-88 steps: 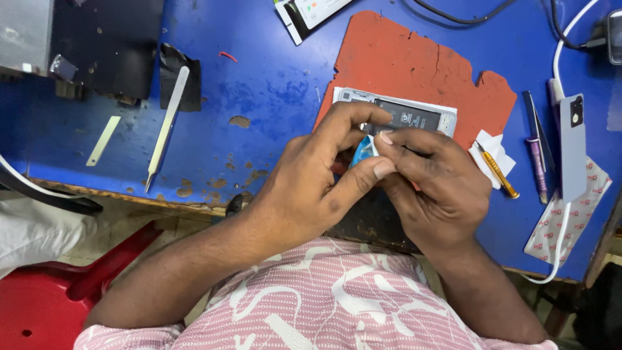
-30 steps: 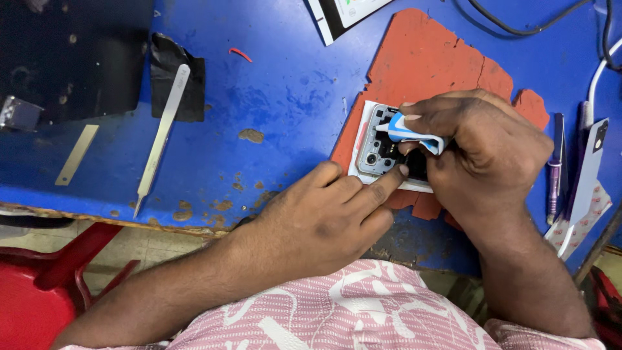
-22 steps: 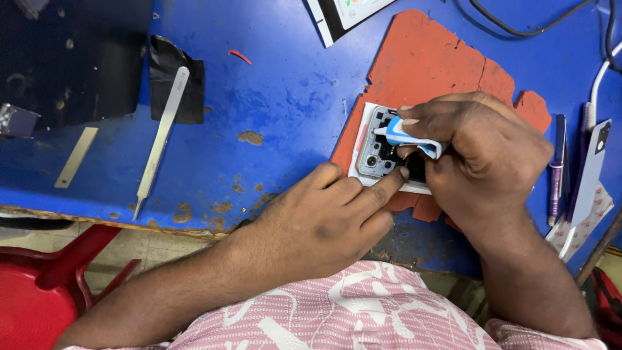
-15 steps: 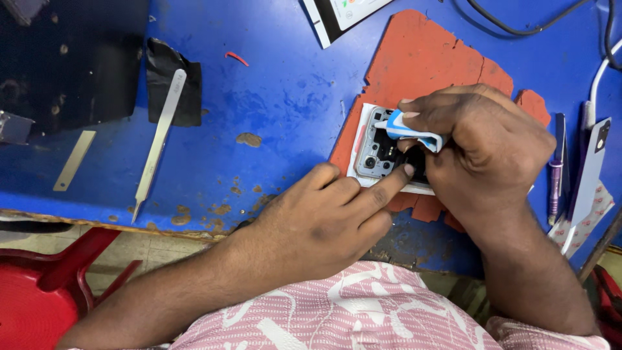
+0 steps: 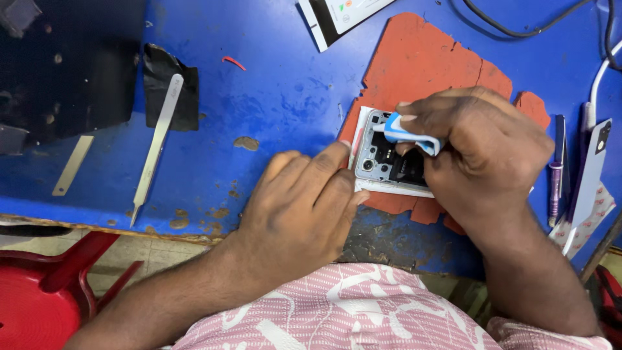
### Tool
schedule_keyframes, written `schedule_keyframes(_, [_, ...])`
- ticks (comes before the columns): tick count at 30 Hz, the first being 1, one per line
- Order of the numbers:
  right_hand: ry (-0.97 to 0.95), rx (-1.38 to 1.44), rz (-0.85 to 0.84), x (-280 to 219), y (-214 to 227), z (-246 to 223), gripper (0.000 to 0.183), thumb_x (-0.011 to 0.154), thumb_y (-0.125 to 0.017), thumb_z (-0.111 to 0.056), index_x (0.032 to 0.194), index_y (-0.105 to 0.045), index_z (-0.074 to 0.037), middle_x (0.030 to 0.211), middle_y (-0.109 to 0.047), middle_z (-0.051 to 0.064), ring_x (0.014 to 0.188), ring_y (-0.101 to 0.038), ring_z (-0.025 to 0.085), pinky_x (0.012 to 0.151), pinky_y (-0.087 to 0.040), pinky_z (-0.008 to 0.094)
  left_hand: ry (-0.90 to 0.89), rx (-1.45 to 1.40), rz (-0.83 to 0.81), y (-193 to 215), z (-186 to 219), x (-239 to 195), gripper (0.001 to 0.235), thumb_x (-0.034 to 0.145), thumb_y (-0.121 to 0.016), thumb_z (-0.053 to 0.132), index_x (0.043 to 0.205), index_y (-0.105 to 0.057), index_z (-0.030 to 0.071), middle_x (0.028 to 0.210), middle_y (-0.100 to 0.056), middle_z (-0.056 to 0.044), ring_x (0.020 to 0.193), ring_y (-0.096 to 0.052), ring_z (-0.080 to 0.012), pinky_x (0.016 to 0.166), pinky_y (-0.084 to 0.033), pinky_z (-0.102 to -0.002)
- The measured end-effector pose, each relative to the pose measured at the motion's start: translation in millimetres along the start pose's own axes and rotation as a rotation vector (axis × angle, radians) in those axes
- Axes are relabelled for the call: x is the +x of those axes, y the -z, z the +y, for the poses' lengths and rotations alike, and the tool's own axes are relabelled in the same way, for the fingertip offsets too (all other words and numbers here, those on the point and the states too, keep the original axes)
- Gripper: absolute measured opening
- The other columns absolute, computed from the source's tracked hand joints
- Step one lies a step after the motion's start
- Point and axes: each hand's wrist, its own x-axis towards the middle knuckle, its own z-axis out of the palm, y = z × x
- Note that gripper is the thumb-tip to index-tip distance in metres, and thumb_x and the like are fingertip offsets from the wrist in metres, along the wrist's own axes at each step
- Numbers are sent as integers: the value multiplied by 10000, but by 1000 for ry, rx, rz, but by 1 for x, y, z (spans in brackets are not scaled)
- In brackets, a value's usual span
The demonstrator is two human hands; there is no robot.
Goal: The person applies adhesive to the edges of a disassembled smartphone chassis using a small brush, then wipes the interior with a cloth. They place the back cover onto the chassis, press it into place, and use a plastic card to smooth the edges. The person then uses a utility knife to trim excess adhesive from the phone's edges.
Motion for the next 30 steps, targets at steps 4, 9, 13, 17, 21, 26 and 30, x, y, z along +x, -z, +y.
schedule_keyframes(4, [17,-15,23,-1,-2,3,219,826,-704,222,924,-690,26,943,-739,124,912,-764,260,760,-609,326,39,-15,27,2,1,0,171,967,-717,89,1026,-644,-53,1133,-632,-231,860,-600,-296,835,-461,-417])
schedule_keyframes(9, [25,-13,29,-3,-3,6,183,873,-742,194,896,-681,23,919,-741,114,907,-761,242,767,-601,310,114,-17,77,0,2,0,135,984,-715,63,1049,-651,-36,1059,-633,-155,877,-610,-265,859,-458,-420])
schedule_keyframes(13, [28,-11,35,-3,-3,8,184,906,-769,178,899,-673,22,929,-743,109,911,-761,237,775,-598,303,130,-17,63,1,1,-1,216,961,-700,1,1154,-663,-88,1014,-617,-146,885,-624,-249,847,-458,-408])
schedule_keyframes(17, [12,-13,29,-3,-3,9,191,917,-756,191,912,-679,15,941,-751,99,923,-769,224,778,-601,290,132,-11,45,2,1,-1,293,920,-702,-5,1194,-661,-103,982,-603,-147,869,-617,-257,851,-461,-417])
schedule_keyframes(21, [36,-4,37,-3,-5,12,204,925,-784,182,903,-672,13,929,-744,99,917,-762,224,775,-596,291,127,-14,55,2,1,-1,295,912,-699,-4,1189,-658,-98,998,-606,-146,880,-619,-253,860,-460,-417])
schedule_keyframes(26, [39,-14,44,-3,-4,15,215,904,-761,202,920,-670,8,957,-747,102,937,-765,221,795,-596,286,123,-21,44,1,0,-2,276,919,-698,-12,1179,-661,-98,983,-603,-140,866,-614,-235,840,-453,-405])
schedule_keyframes(30, [32,-7,43,-4,-3,19,222,909,-744,215,929,-666,8,977,-751,105,949,-770,223,807,-600,283,123,-21,40,0,0,-2,275,919,-701,-8,1178,-663,-95,975,-601,-135,866,-613,-233,835,-449,-404])
